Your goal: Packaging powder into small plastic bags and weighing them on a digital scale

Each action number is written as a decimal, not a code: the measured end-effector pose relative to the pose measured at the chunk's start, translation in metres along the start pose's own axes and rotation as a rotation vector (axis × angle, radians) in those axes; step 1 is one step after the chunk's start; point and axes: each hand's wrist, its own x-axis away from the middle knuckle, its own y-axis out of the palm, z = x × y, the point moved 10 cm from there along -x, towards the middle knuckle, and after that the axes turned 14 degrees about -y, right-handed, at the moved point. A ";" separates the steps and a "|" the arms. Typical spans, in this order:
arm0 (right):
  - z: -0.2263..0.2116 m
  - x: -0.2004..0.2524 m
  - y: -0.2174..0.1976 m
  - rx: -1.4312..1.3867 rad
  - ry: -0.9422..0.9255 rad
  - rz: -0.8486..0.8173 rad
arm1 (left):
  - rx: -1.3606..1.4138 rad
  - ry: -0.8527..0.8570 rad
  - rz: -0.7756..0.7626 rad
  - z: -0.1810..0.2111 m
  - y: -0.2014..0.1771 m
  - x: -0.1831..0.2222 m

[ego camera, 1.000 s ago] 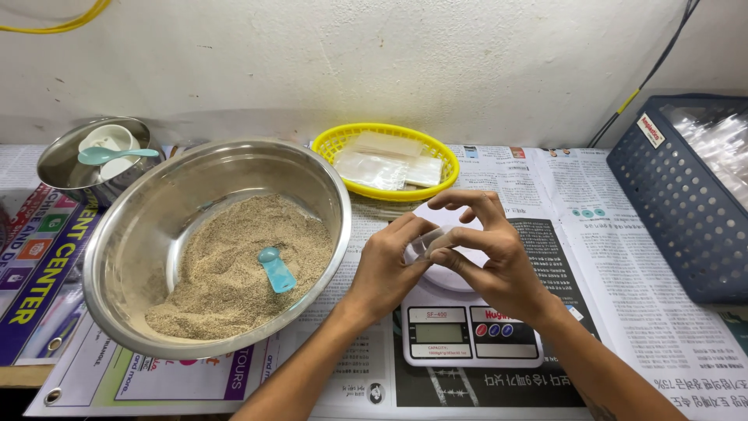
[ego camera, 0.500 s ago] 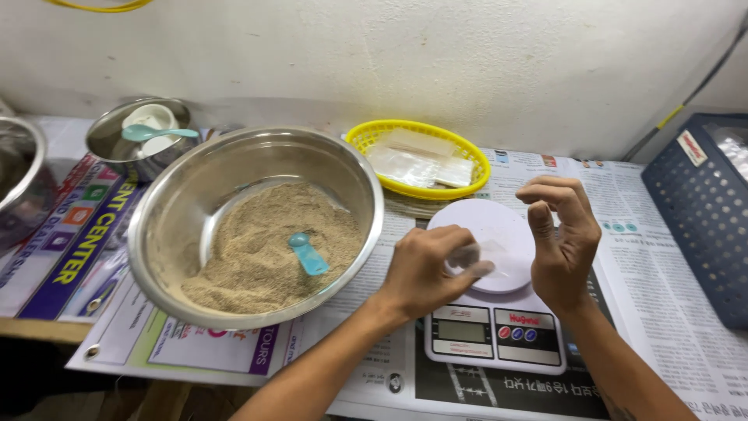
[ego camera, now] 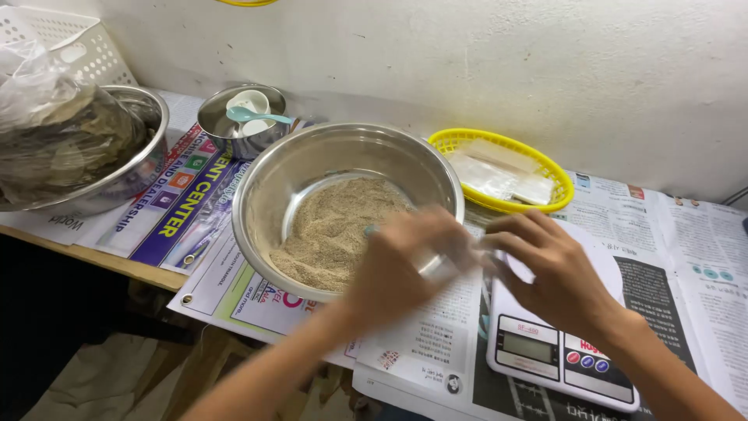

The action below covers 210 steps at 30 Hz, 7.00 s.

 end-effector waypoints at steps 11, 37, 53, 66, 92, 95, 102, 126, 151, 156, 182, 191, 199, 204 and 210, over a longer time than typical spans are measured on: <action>-0.021 -0.085 0.086 0.085 -0.258 -0.441 | -0.708 -0.138 0.124 -0.184 -0.138 -0.055; -0.046 -0.135 0.136 -0.268 -0.318 -0.770 | -0.254 -0.308 0.262 -0.203 -0.175 -0.028; 0.039 -0.159 0.106 -0.001 -0.062 -0.564 | -0.239 -0.283 0.382 -0.190 -0.187 -0.025; 0.066 -0.140 0.072 0.256 -0.021 -0.441 | -0.233 -0.277 0.407 -0.194 -0.186 -0.026; 0.004 -0.193 0.185 -0.063 -0.163 -0.399 | -0.334 -0.453 0.423 -0.220 -0.188 -0.022; -0.037 -0.179 0.161 -0.229 -0.275 -0.424 | -0.343 -0.474 0.399 -0.223 -0.184 -0.022; 0.007 -0.176 0.105 -0.239 -0.049 -0.404 | -0.315 -0.504 0.356 -0.229 -0.181 -0.023; -0.014 -0.150 0.040 -0.093 -0.328 -0.309 | -0.362 -0.426 0.278 -0.230 -0.171 -0.026; -0.032 -0.124 0.056 -0.218 -0.264 -0.452 | -0.416 -0.635 0.197 -0.228 -0.164 -0.023; -0.024 -0.092 0.028 -0.075 -0.259 -0.586 | -0.413 -0.625 0.145 -0.235 -0.158 -0.024; 0.068 -0.144 0.138 0.070 0.003 -0.383 | -0.443 -0.591 0.218 -0.245 -0.165 -0.026; 0.022 -0.124 0.109 -0.098 0.053 -0.427 | -0.529 -0.560 0.132 -0.226 -0.150 -0.029; 0.091 -0.131 0.163 0.199 0.145 -0.315 | -0.439 -0.624 0.225 -0.238 -0.162 -0.023; 0.045 -0.133 0.164 -0.265 0.247 -0.432 | -0.464 -0.663 0.189 -0.240 -0.159 -0.021; 0.009 -0.133 0.083 -0.298 0.086 -0.356 | -0.433 -0.647 0.152 -0.238 -0.155 -0.022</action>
